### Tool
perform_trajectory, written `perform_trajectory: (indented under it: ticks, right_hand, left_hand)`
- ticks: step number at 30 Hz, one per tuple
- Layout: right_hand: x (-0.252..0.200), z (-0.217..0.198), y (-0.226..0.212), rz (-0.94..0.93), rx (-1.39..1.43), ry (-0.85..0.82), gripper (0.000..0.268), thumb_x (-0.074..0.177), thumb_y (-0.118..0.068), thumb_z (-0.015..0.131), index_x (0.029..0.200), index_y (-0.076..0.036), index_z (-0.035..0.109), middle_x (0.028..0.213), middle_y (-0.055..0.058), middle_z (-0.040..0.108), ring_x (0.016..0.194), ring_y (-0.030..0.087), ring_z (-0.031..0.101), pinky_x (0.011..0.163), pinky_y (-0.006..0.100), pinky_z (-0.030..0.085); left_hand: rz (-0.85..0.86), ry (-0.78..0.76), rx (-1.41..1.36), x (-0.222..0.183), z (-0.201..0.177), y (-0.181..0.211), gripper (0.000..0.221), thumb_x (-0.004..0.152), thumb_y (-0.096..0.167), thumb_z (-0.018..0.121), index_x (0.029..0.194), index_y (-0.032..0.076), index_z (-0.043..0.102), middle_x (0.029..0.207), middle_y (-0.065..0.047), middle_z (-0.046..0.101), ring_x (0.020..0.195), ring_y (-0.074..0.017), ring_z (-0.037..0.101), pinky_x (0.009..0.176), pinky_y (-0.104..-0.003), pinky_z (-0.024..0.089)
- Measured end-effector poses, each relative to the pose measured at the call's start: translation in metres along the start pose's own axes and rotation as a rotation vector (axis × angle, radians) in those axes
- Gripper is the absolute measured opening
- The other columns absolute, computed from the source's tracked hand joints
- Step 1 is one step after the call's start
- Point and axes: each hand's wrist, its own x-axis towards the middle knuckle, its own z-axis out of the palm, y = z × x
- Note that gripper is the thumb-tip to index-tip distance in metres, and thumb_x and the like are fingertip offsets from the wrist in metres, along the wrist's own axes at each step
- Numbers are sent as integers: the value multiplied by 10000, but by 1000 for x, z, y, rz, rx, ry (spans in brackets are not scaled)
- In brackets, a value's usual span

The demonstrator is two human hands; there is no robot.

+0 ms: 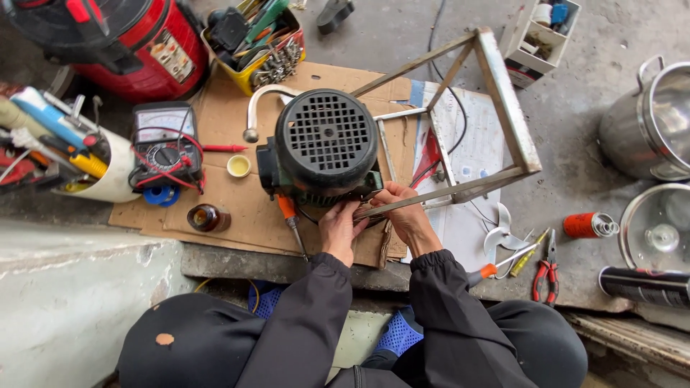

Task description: Securing a motor to a metal support frame using bolts and a screwdriver.

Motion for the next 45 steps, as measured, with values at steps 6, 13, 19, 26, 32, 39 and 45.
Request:
perform_trajectory:
  ticks: [6,13,19,26,32,39,45]
  right_hand:
    - [-8,11,0,-84,-97,2,171,886,-139,876,996,-65,768,788,44,760,668,64,703,605,170,518]
    - [-9,11,6,-19,122,6,228,838,109,843,1007,-1,737,820,98,726,765,187,766,849,304,656]
    - [3,6,16,77,97,75,212,874,54,883,970,-47,723,838,62,716,803,160,756,841,281,621]
    - [1,4,16,-4,-1,17,216,899,-13,896,1055,-69,758,908,55,783,811,148,800,833,258,641]
    - [1,1,16,-36,-15,-5,211,902,-3,885,1063,-70,767,921,53,779,827,150,792,851,237,634]
    - [16,-2,24,85,102,35,196,899,-34,896,1013,-66,739,860,51,746,776,127,755,834,245,644]
    - [2,11,7,30,114,27,220,887,38,885,1018,-8,714,871,112,757,746,183,788,803,305,689]
  left_hand:
    - [64,-19,-41,-10,-1,-4,489,949,263,792,1306,-71,762,1328,-323,718,1266,-440,701,984,-516,696]
    - [59,-105,356,10,-17,-18,495,1013,596,586,1345,278,768,1302,-36,817,1126,-165,812,943,-300,652]
    - [142,-78,356,-3,-19,-12,499,1033,618,571,1301,258,789,1216,-163,815,1182,-397,771,1053,-502,624]
    - [162,-81,241,-28,-16,0,486,1011,539,612,1352,236,781,1286,-169,801,1306,-433,715,1143,-526,540]
    - [186,-71,261,-35,-19,6,437,1001,518,620,1298,256,803,1231,-171,815,1305,-455,704,1118,-543,554]
    - [119,-39,23,-13,-11,-4,344,977,356,725,1212,125,825,1184,-193,815,1173,-359,770,1006,-458,656]
    - [-29,-69,-157,7,-5,-9,496,865,248,900,1290,15,793,1228,-211,780,1125,-319,762,938,-481,678]
